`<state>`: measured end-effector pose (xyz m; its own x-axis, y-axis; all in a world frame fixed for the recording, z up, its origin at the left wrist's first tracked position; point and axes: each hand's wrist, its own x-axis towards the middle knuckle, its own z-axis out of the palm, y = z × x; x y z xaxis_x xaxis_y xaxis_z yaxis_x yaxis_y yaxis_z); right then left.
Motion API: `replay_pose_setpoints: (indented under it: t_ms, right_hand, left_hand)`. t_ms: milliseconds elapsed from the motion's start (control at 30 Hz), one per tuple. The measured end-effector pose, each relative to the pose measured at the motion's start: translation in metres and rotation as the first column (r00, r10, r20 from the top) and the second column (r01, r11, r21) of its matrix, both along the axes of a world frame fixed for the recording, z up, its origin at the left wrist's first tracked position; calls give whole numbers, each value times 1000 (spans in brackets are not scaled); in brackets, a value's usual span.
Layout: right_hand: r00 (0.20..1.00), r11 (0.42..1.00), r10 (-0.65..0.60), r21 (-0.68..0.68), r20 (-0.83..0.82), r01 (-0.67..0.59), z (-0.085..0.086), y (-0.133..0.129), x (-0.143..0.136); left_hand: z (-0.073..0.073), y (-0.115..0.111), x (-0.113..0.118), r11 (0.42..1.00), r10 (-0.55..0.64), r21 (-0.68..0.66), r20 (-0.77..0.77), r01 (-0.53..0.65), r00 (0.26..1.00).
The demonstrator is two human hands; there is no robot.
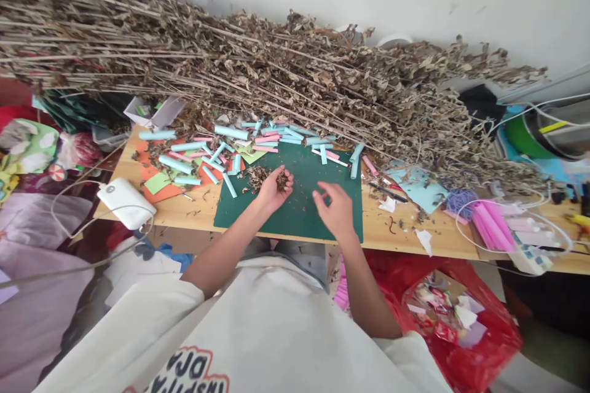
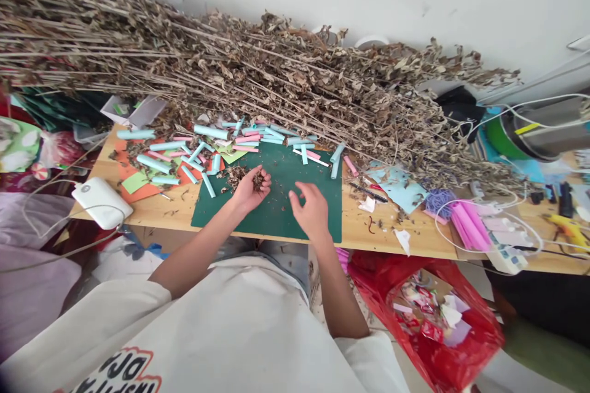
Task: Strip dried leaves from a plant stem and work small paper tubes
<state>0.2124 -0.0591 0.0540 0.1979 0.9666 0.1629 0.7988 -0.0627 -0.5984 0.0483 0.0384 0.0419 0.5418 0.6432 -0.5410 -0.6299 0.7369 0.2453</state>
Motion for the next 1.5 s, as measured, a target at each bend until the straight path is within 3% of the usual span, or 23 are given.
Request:
replay_pose_setpoints:
  t_ms: [67, 133, 300, 433, 600, 700, 867, 1033, 1200, 1300, 1500]
  right_hand:
    - [985, 983, 139, -133, 99, -125, -9, -16, -9]
    - [968, 966, 203, -195, 148, -173, -17, -23, -21]
    - [993, 988, 116, -102, 14, -114, -29, 6, -30]
    - [982, 977, 188, -106, 34, -183, -23, 36, -22]
    - [901, 926, 336, -272, 274, -263, -12, 29, -25]
    - [911, 920, 337, -290, 237, -265, -13, 31, -25]
    - [978, 976, 201, -95, 58, -195, -21, 79, -16]
    - [961, 965, 240, -137, 137, -221, -20, 110, -26]
    - [905, 915, 363, -267, 220, -302, -13, 96, -48]
    - [893, 896, 392, -309, 219, -318, -8, 88, -41]
    - [947, 935, 316, -189, 56, -300, -2, 53, -13]
  left_hand:
    - [1, 3, -4, 999, 1, 35, 6, -1, 1000]
    - [4, 5, -6, 999, 17, 48, 19, -18, 1000]
    - [9, 10, -15, 998, 62, 12, 37, -63, 997]
    - [9, 13, -20, 995, 88, 53, 12, -88, 996]
    - [13, 18, -24, 987, 87, 141, -28, -82, 996]
    - [15, 20, -27, 987, 133, 96, -15, -131, 991]
    - [14, 19, -32, 982, 165, 91, 20, -166, 986]
    - [14, 17, -36, 983, 153, 98, 10, -153, 988]
    - [17, 20, -37, 985, 147, 96, -27, -143, 989]
    - [20, 21, -35, 987, 142, 87, -39, -138, 989]
    - [20, 17, -27, 987, 113, 115, -9, -111, 994]
